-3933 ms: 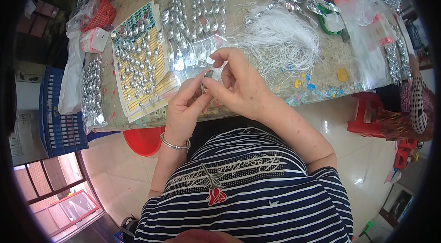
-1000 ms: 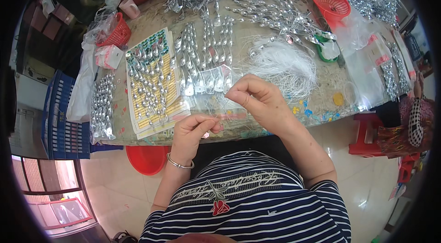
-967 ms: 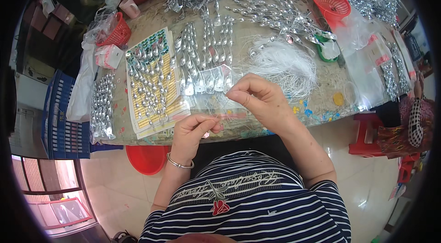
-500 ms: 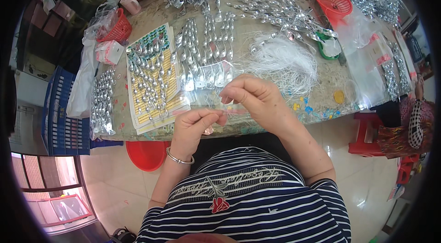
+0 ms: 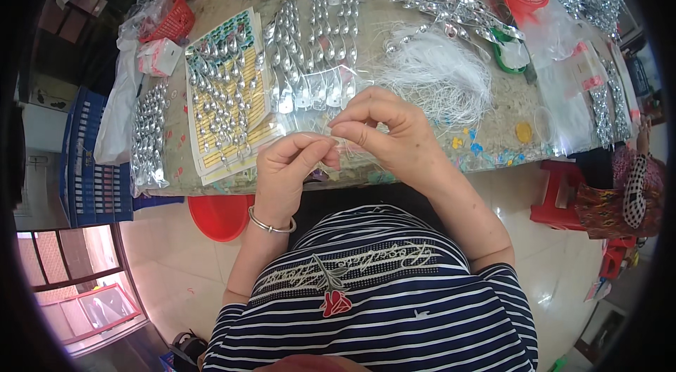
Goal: Packing silver-colored toy components into plastic bags and organizing them on a workstation table.
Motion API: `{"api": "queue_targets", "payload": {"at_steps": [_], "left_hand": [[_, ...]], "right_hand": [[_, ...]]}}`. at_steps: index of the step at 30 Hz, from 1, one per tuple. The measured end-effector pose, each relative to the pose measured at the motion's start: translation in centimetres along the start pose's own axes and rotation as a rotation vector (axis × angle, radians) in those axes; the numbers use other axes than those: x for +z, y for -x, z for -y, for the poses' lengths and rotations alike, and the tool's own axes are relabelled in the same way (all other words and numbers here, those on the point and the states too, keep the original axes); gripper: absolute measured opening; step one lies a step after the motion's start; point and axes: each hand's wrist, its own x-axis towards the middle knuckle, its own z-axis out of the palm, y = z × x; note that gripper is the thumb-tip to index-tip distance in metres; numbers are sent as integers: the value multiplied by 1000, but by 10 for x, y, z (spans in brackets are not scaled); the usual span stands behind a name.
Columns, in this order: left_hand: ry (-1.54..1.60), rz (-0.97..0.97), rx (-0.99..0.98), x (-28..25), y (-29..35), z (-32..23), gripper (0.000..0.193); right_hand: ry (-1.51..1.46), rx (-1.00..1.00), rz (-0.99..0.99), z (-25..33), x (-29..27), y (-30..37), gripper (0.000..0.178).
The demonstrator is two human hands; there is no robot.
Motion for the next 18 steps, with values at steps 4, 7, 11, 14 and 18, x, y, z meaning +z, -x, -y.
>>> {"api": "queue_targets", "payload": {"at_steps": [4,7,11,14,18], "left_hand": [[15,47,7,-4,0,4,14],[3,37,-2,-4,1,5,15],[10,44,-18,-6,0,10,15],[-3,29,-33,-2,1,4,13],[-6,38,-49,-5,1,9,17]], "right_hand": [[-42,23,-19,-2,2,1,8],[-45,23,-27,-3,2,1,8],[-66,43,-36,-3,4,1,8],[7,15,-15,-4,3,1,8],[83,-71,8,-2,5,0,7]]}}
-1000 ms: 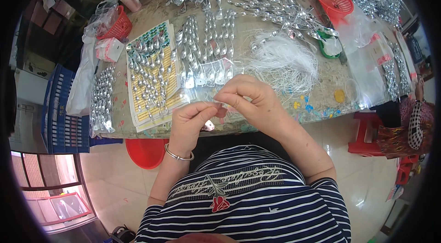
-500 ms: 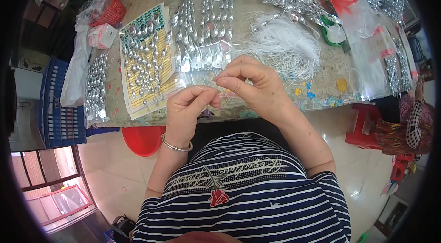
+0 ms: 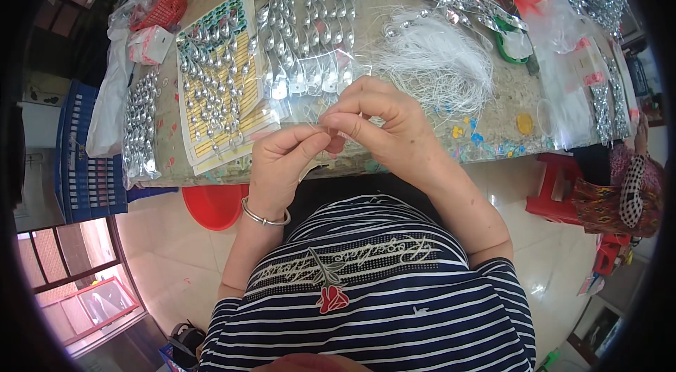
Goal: Packing silver-colored toy components into plastic bags and organizing them on a workstation table.
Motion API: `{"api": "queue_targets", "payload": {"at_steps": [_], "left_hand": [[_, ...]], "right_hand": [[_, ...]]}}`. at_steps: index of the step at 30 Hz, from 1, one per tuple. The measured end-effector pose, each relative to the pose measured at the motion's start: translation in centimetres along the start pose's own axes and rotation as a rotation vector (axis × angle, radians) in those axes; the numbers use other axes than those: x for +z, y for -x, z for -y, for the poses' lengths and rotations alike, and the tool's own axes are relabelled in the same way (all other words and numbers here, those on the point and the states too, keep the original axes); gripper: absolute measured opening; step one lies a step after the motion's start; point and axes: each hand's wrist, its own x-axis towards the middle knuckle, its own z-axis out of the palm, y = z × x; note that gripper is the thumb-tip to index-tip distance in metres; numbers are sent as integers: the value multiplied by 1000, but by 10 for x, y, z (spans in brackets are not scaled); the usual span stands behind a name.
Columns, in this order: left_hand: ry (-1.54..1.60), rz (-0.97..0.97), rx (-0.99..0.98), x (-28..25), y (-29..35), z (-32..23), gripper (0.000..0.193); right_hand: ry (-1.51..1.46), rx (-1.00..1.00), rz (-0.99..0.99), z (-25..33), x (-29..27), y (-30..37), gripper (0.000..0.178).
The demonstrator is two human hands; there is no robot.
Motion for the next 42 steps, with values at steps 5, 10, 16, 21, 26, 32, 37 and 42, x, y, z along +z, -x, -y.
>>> {"api": "queue_targets", "payload": {"at_steps": [5,10,16,21,26,32,37,42], "left_hand": [[-92,38,-10,-2,0,2,14],[-132,75,-40,-3,2,0,14],[-176,112,-60,-5,1,2,15],[-99,78,-88,-1,3,1,16],[115,-51,-65,4,4,5,19],[105,-37,-29,3,4,5,15],[79,-30,-40,3,5,5,14],[72,-20,-52,2,5,7,14]], "right_hand": [[76,-12,50,3,1,-2,10],[73,31,94,3,-1,-2,11],[23,118,139,7,0,-2,8],[42,109,129,3,-1,-1,4],[-5,105,53,-3,1,2,4],[-148,177,46,-5,-3,5,16],[-260,302,52,-9,-9,11,23],[-280,260,88,-11,-9,18,23]]}}
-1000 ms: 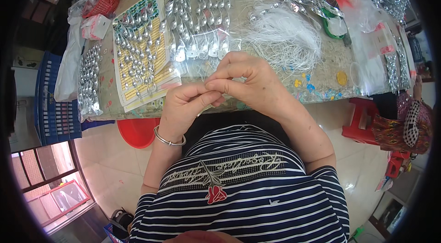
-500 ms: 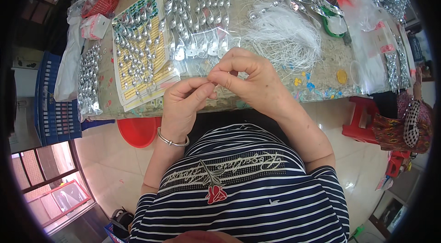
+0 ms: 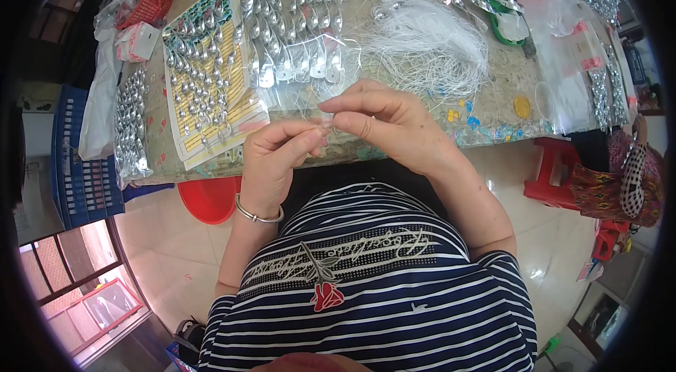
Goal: Packing silver-colored toy components into plastic bags and organizing them on a workstation table.
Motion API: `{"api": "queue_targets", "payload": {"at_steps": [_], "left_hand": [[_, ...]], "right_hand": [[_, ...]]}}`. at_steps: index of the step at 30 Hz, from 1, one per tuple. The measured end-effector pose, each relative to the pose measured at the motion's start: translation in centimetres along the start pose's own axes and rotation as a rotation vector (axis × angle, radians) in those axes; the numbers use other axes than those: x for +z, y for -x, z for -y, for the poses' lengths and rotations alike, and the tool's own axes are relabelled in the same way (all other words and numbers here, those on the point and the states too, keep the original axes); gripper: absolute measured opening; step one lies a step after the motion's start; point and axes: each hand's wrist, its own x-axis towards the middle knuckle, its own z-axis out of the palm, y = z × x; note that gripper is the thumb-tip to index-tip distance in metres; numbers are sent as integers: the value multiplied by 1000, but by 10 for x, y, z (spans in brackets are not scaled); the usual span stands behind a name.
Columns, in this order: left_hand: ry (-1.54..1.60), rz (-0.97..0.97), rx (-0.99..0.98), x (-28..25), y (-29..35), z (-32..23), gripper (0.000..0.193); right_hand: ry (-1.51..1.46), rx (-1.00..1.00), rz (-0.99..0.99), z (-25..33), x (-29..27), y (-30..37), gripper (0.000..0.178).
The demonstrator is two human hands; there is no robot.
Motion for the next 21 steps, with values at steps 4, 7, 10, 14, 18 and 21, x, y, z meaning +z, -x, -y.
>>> {"api": "queue_targets", "payload": {"at_steps": [4,7,10,14,18,21], "left_hand": [[-47,26,25,-3,0,4,14],[-102,47,56,-3,0,6,15],[-160,56,-8,-1,1,-6,15],[-120,31,43,-4,2,2,16],[-142,-34,60,-7,4,1,16],[-33,-64,10,-8,4,5,11]], "right_hand": [[84,-14,23,3,0,1,22],[196,-25,25,5,-1,-1,18],[358,-139,16,6,-2,-1,10],[721,-443,-75,11,-2,-3,4],[835,-452,-53,14,-7,-1,4],[114,38,-46,12,-3,4,7]]}}
